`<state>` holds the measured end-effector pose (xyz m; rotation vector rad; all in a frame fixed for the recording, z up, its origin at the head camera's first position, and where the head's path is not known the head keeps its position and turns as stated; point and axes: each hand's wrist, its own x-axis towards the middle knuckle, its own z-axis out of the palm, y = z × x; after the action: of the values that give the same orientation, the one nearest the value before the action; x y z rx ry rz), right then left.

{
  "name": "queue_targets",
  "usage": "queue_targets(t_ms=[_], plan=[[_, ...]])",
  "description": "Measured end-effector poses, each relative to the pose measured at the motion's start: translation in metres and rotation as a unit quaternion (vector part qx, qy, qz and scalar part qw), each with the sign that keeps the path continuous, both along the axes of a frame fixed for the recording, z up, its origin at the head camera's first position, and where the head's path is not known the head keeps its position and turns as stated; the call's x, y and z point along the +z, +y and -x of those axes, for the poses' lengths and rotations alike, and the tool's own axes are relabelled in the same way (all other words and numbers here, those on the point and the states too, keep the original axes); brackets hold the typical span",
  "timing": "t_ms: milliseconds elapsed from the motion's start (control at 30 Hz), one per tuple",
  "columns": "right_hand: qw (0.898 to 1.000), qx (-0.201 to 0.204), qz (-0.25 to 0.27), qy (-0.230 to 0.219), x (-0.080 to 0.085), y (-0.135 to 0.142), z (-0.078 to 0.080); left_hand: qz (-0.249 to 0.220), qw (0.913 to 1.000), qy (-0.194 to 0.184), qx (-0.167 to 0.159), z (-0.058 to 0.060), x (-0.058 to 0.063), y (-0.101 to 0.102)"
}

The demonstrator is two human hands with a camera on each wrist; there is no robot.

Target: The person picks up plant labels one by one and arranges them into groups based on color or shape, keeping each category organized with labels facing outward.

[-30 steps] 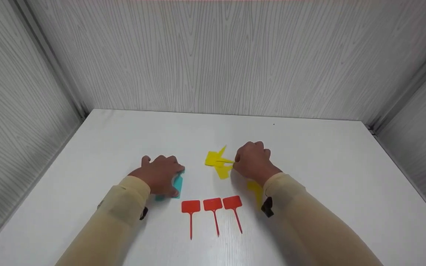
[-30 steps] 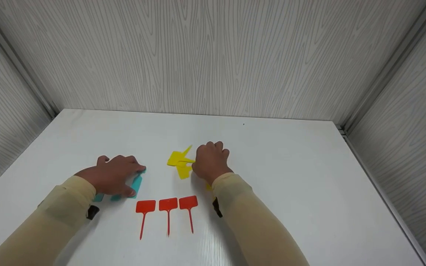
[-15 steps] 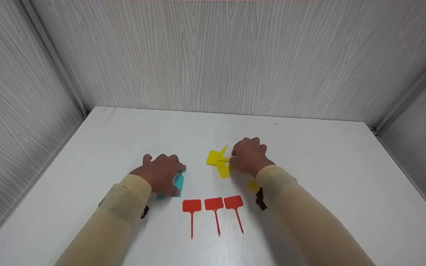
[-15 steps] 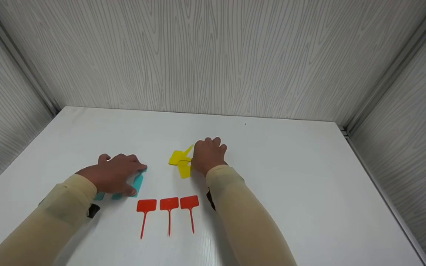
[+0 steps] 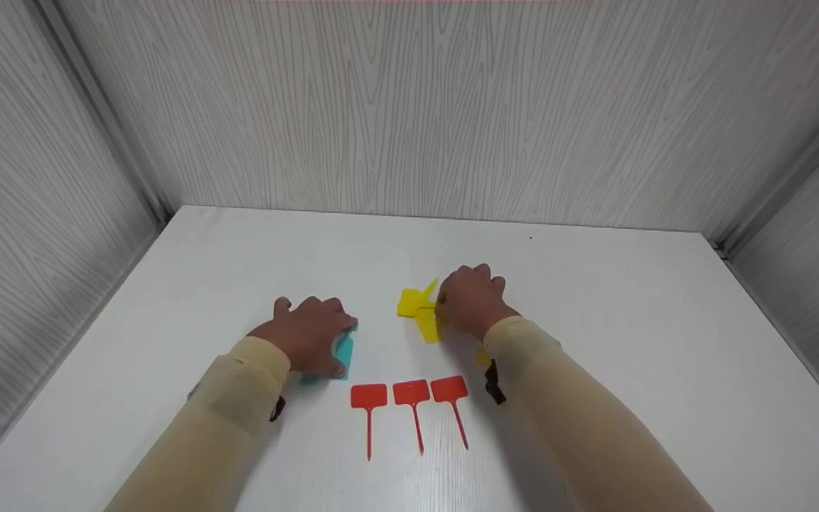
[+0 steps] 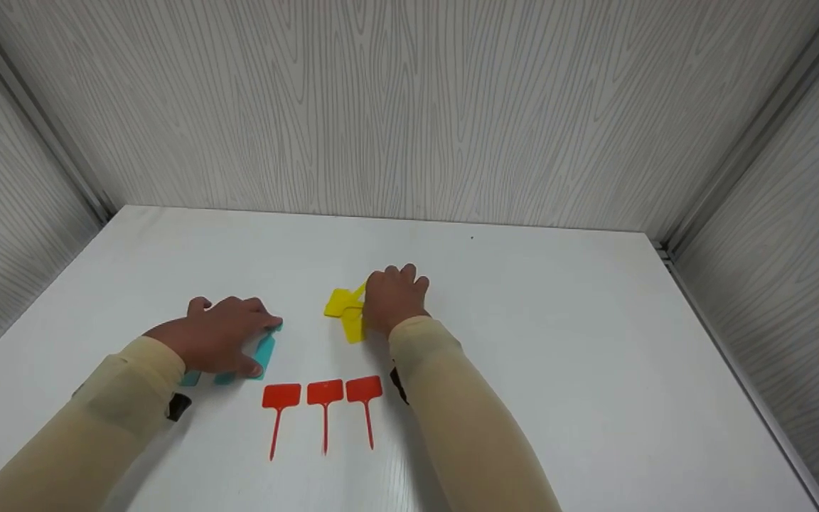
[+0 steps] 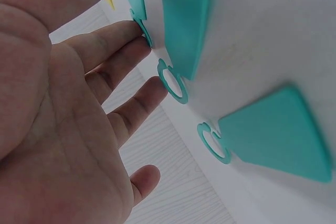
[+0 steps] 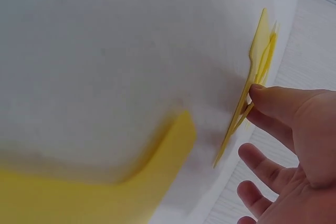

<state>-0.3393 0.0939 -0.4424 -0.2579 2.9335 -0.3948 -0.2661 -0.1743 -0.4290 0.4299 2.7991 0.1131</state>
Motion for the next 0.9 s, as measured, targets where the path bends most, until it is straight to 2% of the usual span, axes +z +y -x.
queue_targets(t_ms=[200,400,633,900], plan=[[1.000,0.004,-0.007,0.018,-0.001,-0.002,-0.001,0.003,1.0000,-0.002,-0.008,0.002,0.001,0.000],[0.999,-0.016,0.023,0.033,0.000,0.003,-0.007,-0.002,0.9999,-0.010,-0.007,0.001,0.002,0.003],[0.997,-0.044,0.028,0.054,0.006,0.020,-0.021,-0.005,0.9998,0.000,-0.017,-0.001,0.003,0.002],[0.994,-0.080,0.039,0.063,0.009,0.039,-0.039,0.000,0.9999,0.003,-0.013,-0.002,0.005,-0.001]])
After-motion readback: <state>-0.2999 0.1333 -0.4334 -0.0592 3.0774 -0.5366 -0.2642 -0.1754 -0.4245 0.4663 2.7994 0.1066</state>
